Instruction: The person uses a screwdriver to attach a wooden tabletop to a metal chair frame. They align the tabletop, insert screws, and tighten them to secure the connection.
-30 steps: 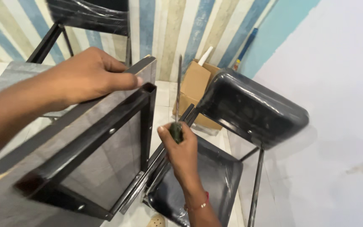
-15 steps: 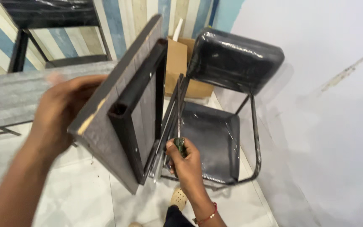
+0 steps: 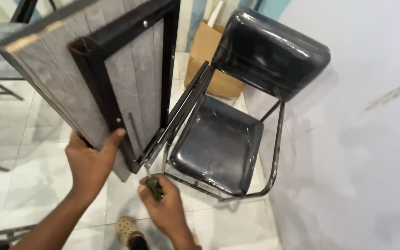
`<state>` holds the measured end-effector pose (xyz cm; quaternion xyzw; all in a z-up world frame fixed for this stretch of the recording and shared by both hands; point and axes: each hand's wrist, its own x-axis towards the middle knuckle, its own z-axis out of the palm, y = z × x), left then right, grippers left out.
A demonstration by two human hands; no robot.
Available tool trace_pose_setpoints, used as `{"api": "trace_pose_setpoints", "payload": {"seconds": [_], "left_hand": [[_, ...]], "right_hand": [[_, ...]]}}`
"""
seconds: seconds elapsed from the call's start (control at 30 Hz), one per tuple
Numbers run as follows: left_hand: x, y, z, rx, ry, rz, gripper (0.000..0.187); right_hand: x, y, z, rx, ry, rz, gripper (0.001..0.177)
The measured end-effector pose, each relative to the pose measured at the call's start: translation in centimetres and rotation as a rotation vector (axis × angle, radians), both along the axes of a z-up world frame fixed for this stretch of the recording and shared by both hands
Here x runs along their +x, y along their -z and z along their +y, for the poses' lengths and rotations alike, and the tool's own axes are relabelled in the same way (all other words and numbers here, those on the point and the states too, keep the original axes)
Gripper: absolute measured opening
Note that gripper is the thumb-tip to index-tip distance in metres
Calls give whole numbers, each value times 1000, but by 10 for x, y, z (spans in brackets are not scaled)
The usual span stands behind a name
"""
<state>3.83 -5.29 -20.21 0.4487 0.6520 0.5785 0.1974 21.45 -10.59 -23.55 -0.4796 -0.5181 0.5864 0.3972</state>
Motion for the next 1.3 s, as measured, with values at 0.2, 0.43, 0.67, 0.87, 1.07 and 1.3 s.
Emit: {"api": "trace_pose_setpoints", "payload": {"seconds": [0.2,0.43,0.67,0.87,1.07,1.3], "left_hand": [[27,-7,-4,240,-57,180,48],[52,-7,-2,335,-102,181,54],[67,-3,-13,160,-201,425,51],[93,9,-23,-61,-300,505,65],[79,0,-18,-19,-272,482,60],[62,-3,-9,115,-265,412,59]], "right_hand": [[54,-2,-6,-12,-185,-119,26],[103,2,8,108,-267,-123,27],[124,9,10,123,-272,-98,23],[121,22,8,40,-228,-9,22],[115,35,8,64,-154,46,19],[103,51,7,-55,-85,-66,43]]}}
